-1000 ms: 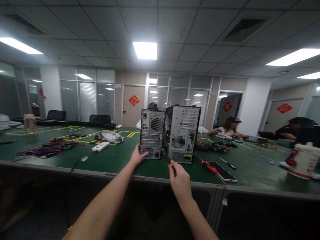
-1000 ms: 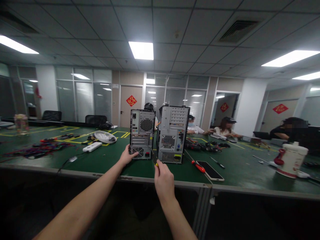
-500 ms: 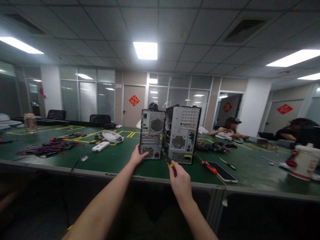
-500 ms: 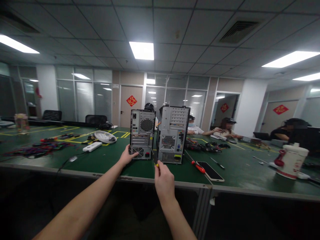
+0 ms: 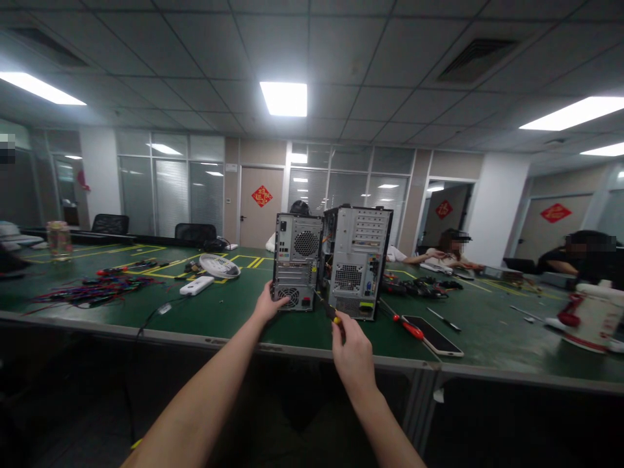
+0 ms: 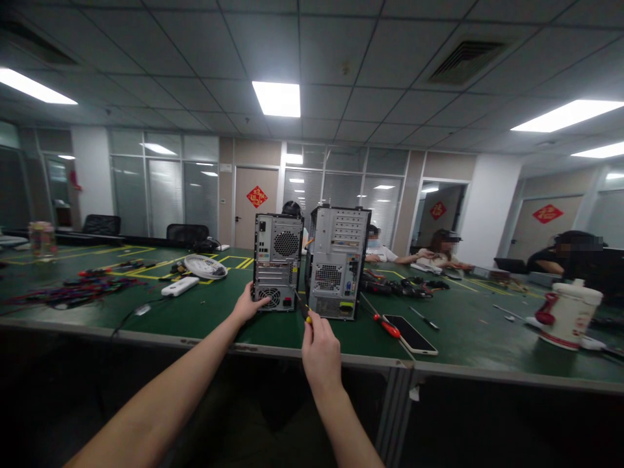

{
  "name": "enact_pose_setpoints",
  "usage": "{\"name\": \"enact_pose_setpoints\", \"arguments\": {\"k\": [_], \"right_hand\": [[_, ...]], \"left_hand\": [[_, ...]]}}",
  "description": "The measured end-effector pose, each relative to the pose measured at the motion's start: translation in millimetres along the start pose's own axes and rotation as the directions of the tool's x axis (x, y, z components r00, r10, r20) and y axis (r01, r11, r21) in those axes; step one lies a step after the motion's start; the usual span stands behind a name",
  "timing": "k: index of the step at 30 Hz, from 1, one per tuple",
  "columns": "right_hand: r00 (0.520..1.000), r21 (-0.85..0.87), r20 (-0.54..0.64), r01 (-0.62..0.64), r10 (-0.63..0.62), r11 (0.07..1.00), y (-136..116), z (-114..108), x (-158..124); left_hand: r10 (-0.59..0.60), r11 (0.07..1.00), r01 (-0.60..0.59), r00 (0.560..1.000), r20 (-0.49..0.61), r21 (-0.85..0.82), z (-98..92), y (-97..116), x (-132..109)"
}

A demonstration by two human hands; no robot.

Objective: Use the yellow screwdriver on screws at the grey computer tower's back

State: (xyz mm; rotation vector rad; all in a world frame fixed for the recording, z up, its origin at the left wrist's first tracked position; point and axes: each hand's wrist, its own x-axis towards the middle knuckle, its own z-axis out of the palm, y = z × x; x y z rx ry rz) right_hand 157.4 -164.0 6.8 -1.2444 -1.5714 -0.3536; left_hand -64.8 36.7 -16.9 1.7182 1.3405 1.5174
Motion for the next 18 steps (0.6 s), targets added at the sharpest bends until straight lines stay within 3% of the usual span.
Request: {"name": "enact_pose_setpoints", "arguments": {"k": [6,14,18], "right_hand": [[0.995,0.023,0.044,-0.089,0.088,0.996,2.4,0.2,-1.5],[0.999,0.001,0.001,0.039,-0.039,0.999,0.0,-0.5,-0.1],[0.998,0.024,0.015,-0.058,0.058,0.998,1.8,1.2,-1.3]], "left_hand": [[0.003,1.0,-0.003,1.0,-0.001,0.024,0.6,-0.2,0.4],[0.001,1.0,-0.001,1.0,-0.001,0.014,0.8,-1.1,0.7],[0.0,1.0,0.0,1.0,0.001,0.015,1.1,-2.5,1.1]]}}
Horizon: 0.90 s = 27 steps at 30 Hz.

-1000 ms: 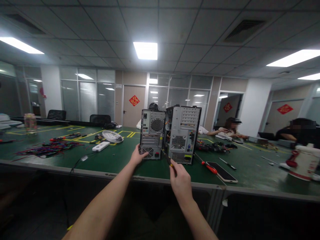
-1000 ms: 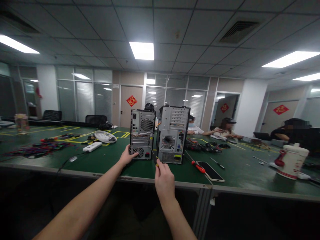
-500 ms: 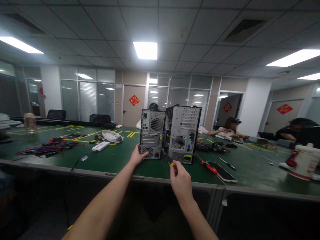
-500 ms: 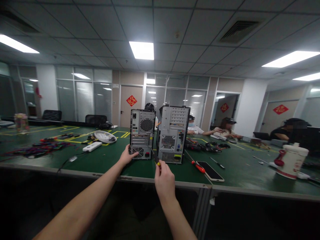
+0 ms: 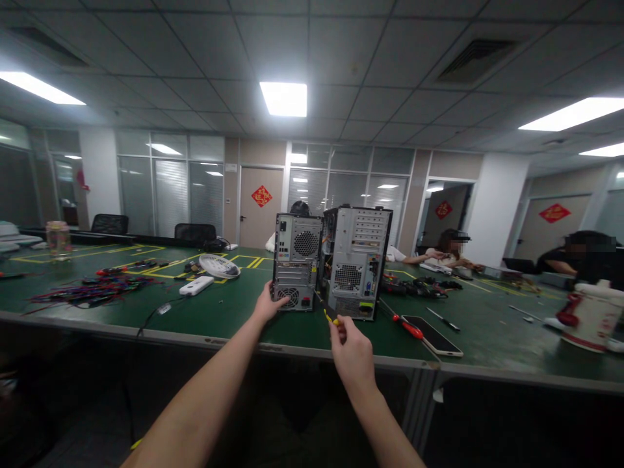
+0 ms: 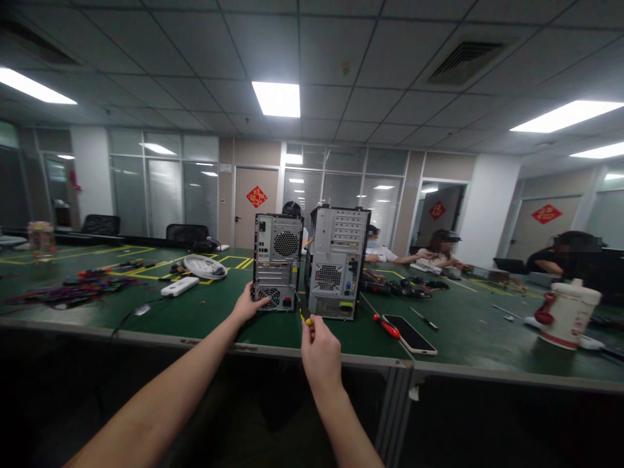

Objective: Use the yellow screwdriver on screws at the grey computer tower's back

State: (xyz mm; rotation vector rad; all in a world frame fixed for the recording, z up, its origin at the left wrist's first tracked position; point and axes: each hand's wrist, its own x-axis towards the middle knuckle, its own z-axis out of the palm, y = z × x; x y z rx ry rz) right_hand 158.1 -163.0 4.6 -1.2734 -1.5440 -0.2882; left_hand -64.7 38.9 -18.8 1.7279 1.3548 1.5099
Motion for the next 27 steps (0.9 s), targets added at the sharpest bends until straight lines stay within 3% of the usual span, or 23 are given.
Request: {"name": "enact_pose_setpoints", "arguments": {"k": [3,9,17,23,27], "right_hand": [[0.999,0.009,0.015,-0.035,0.035,0.999,1.6,0.8,-0.7],[0.998,-0.071,0.009,0.067,-0.066,0.995,-2.8,-3.0,0.1],[0.996,0.04,0.056,-0.067,0.065,0.997,3.2,2.8,-1.6],[0.995,-0.015,0.002,0.097,-0.097,0.995,1.3,0.7,0.4],[0.996,-0.002,0.003,0.091,-0.091,0.996,0.3,-0.1,0.6]], "left_hand": [[0.012,1.0,-0.012,1.0,-0.003,-0.001,0.6,-1.6,0.5],[0.009,1.0,-0.009,1.0,-0.002,-0.008,-0.2,-0.7,0.2],[0.004,1.0,-0.004,1.0,-0.001,-0.013,-0.2,-0.3,0.2],[0.017,1.0,-0.017,1.0,-0.005,0.006,-0.8,2.8,-1.1],[0.012,1.0,-0.012,1.0,0.002,0.009,-1.1,3.2,-1.1]]}}
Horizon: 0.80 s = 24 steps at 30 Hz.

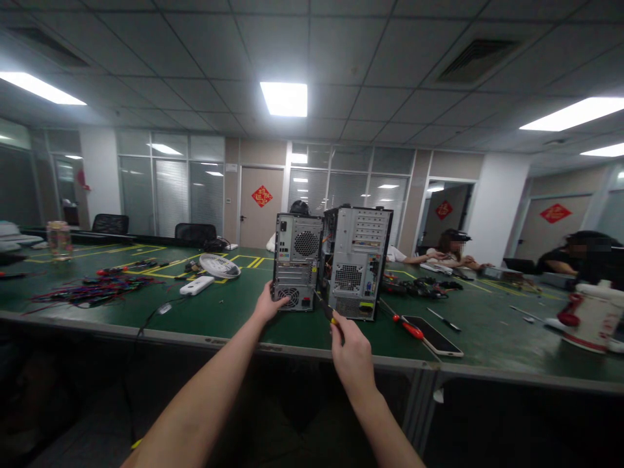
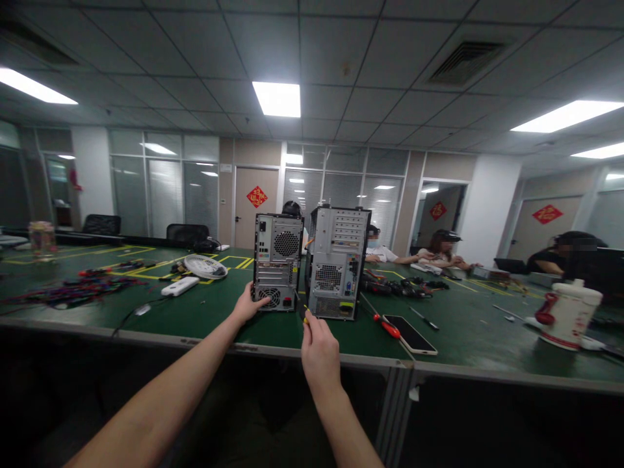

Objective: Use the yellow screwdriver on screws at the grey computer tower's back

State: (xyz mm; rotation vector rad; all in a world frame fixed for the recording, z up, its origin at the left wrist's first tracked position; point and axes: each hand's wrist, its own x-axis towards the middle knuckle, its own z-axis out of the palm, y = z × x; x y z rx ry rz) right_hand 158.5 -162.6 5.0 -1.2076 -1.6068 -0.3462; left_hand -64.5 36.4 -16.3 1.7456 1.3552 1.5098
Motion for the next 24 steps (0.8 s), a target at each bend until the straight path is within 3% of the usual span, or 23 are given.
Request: {"name": "enact_pose_setpoints", "arguments": {"k": [6,14,21,24], "right_hand": [[0.983,0.06,0.069,-0.173,0.169,0.983,3.5,2.9,-2.3],[1.0,-0.043,0.003,-0.001,0.002,0.999,-2.1,-1.5,0.1],[0.987,-0.014,0.036,-0.155,0.155,0.988,1.1,3.9,-2.6],[0.993,-0.01,0.037,-0.111,0.112,0.994,2.3,4.7,-2.7]], "left_hand": [[-0.001,1.0,0.001,1.0,-0.001,0.002,0.8,-2.5,0.9],[0.008,1.0,-0.008,1.0,-0.007,-0.001,0.7,-4.3,2.4],[0.005,1.0,-0.005,1.0,-0.001,-0.004,2.3,-6.9,3.3],[0.02,1.0,-0.021,1.0,-0.006,-0.016,3.2,-9.5,3.9]]}}
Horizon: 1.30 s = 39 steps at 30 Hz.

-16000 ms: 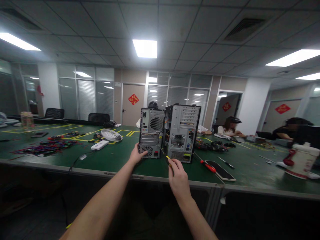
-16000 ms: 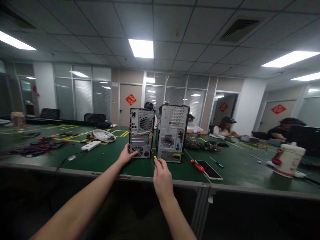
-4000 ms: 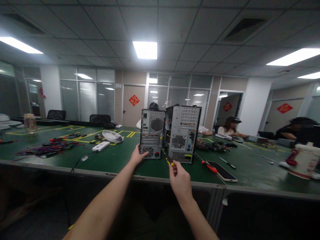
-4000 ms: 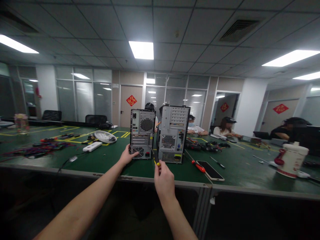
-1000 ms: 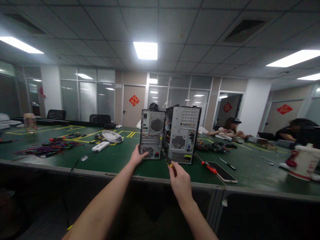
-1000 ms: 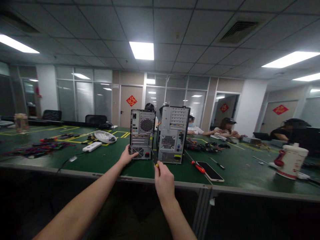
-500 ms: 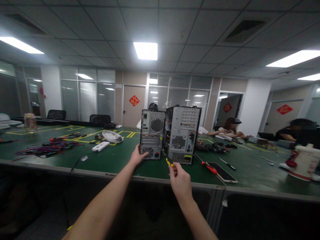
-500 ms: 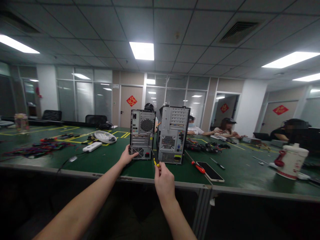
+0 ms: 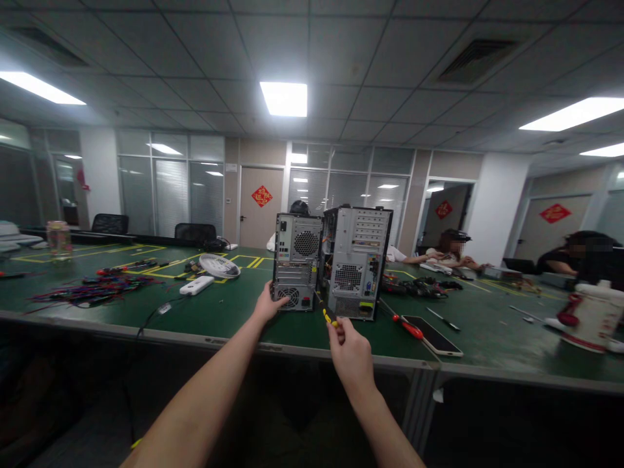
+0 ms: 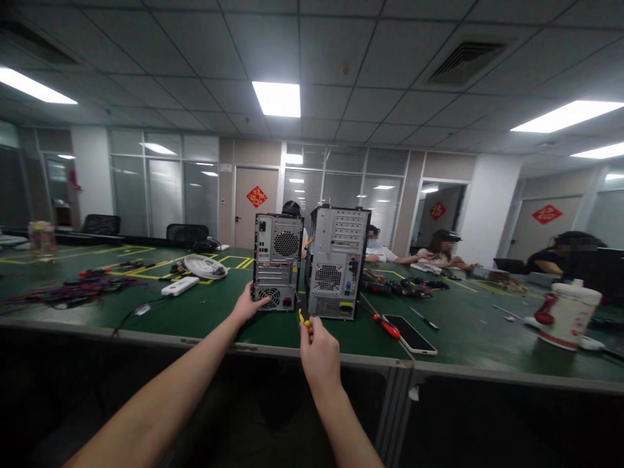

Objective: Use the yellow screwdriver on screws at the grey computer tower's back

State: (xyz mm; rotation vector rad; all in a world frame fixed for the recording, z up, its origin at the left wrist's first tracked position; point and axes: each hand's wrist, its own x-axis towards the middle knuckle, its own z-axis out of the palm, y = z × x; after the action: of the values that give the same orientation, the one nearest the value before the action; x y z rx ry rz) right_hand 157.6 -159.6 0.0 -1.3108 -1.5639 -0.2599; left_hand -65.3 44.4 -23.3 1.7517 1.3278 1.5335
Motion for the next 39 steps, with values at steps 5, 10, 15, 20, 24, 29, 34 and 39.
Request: {"name": "enact_pose_setpoints", "arguments": {"k": [5,10,15,20,24,29,34,39], "right_hand": [[0.99,-0.047,-0.018,0.141,-0.142,0.989,-3,-3,1],[0.999,0.031,-0.022,0.047,-0.046,0.998,0,-1,0],[0.999,0.073,0.019,-0.032,0.03,0.997,3,0,0],[0.994,0.01,-0.012,0.11,-0.11,0.994,-3,-5,1],[0.998,0.037,-0.017,0.055,-0.054,0.998,-2,-4,1],[0.997,0.07,0.037,-0.077,0.074,0.995,3,1,1],[0.997,-0.003,-0.013,0.08,-0.08,0.997,-1,-4,1],[0.998,0.025,-0.025,0.054,-0.054,0.998,-1,-3,1]], "left_hand": [[0.007,1.0,-0.007,1.0,0.01,-0.014,-0.2,-1,1],[-0.001,1.0,0.001,1.0,0.017,0.0,-0.7,2,-1],[-0.01,1.0,0.01,1.0,0.007,0.014,-1.0,3,-1],[-0.008,1.0,0.008,1.0,0.014,-0.011,-1.6,2,-1],[-0.022,1.0,0.022,1.0,0.015,0.003,-2.0,5,-2],[-0.025,1.0,0.025,1.0,0.015,0.015,-1.9,9,-3],[-0.018,1.0,0.018,1.0,0.001,0.008,-1.4,8,-3],[-0.025,1.0,0.025,1.0,0.001,0.002,-1.7,7,-3]]}}
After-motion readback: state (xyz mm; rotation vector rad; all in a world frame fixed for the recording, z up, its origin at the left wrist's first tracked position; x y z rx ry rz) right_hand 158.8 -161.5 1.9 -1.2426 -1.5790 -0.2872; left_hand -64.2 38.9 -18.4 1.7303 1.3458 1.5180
